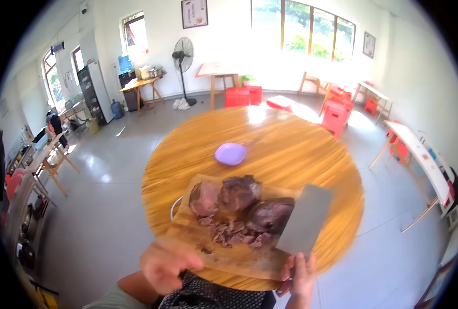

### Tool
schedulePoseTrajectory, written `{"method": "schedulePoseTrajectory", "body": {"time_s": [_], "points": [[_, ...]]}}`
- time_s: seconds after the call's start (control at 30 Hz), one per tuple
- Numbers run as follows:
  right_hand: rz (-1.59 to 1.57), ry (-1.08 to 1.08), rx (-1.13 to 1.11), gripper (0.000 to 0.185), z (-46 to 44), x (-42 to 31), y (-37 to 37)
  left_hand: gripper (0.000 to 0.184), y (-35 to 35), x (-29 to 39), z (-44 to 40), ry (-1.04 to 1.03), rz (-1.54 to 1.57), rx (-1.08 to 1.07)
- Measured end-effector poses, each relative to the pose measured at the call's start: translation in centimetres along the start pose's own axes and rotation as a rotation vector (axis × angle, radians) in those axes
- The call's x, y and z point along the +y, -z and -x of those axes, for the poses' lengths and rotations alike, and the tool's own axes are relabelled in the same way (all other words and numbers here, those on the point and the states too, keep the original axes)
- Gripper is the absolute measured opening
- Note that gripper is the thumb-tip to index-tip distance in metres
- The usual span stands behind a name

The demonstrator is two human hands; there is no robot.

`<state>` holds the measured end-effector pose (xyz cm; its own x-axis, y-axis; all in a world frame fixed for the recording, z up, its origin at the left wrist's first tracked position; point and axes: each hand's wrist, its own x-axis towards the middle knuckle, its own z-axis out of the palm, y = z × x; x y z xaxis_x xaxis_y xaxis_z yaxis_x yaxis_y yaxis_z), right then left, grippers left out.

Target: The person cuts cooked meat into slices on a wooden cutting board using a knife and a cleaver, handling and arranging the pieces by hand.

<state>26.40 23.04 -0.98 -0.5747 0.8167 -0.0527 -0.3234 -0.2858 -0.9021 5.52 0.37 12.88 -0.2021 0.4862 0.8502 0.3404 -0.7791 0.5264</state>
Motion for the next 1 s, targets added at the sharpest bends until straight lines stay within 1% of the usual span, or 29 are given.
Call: {"method": "schedulePoseTrajectory", "body": {"time_s": [0.03, 0.1, 0.17, 0.2, 0.23, 0.3, 0.4, 0.43, 0.5, 0.57, 0.73, 0.87, 0.93, 1.0], "points": [[-0.023, 0.015, -0.006, 0.007, -0.1, 0.1, -0.1, 0.026, 0.0, -0.9, 1.3, 0.096, -0.152, 0.197], [-0.059, 0.026, -0.006, 0.007, -0.1, -0.3, -0.4, 0.018, 2.8, -3.5, 3.5, 0.214, -0.662, 0.218], [-0.138, 0.04, 0.035, 0.007, -0.5, 0.1, 0.1, 0.019, 4.8, -5.5, 6.2, 0.335, -0.839, 0.314], [-0.178, 0.054, 0.062, 0.009, -0.5, 0.1, 0.0, 0.019, 5.3, -6.1, 6.8, 0.314, -0.812, 0.317], [-0.173, 0.053, 0.031, 0.009, 0.1, -0.8, -1.0, 0.019, 6.1, -5.7, 7.9, 0.356, -0.877, 0.334], [-0.257, 0.071, 0.103, 0.009, -0.6, -0.4, -0.8, 0.019, 6.5, -6.9, 8.9, 0.368, -0.891, 0.36], [-0.227, 0.111, 0.127, 0.011, -1.6, -0.5, -1.3, 0.025, 6.6, -7.3, 10.0, 0.466, -0.935, 0.372], [-0.218, 0.12, 0.151, 0.011, -2.1, -0.3, -1.2, 0.025, 6.7, -7.6, 10.2, 0.453, -0.918, 0.38], [-0.193, 0.142, 0.137, 0.01, -2.5, -0.1, -0.9, 0.026, 6.8, -8.1, 10.4, 0.455, -0.966, 0.382], [-0.191, 0.139, 0.093, 0.012, -2.4, 0.3, -0.4, 0.028, 6.7, -8.0, 10.3, 0.46, -0.95, 0.382], [-0.054, 0.119, 0.092, 0.012, -2.5, 0.3, -0.3, 0.03, 6.7, -7.9, 10.5, 0.492, -0.963, 0.381], [-0.087, 0.098, 0.082, 0.011, -2.5, -0.1, -0.6, 0.03, 6.7, -7.9, 10.3, 0.493, -0.944, 0.388], [-0.089, 0.094, 0.103, 0.011, -1.9, -0.1, -0.6, 0.031, 6.9, -7.9, 10.6, 0.461, -0.99, 0.356], [-0.096, 0.092, 0.088, 0.01, -2.1, -0.2, -0.8, 0.032, 6.9, -7.8, 10.7, 0.478, -0.982, 0.354]]}}
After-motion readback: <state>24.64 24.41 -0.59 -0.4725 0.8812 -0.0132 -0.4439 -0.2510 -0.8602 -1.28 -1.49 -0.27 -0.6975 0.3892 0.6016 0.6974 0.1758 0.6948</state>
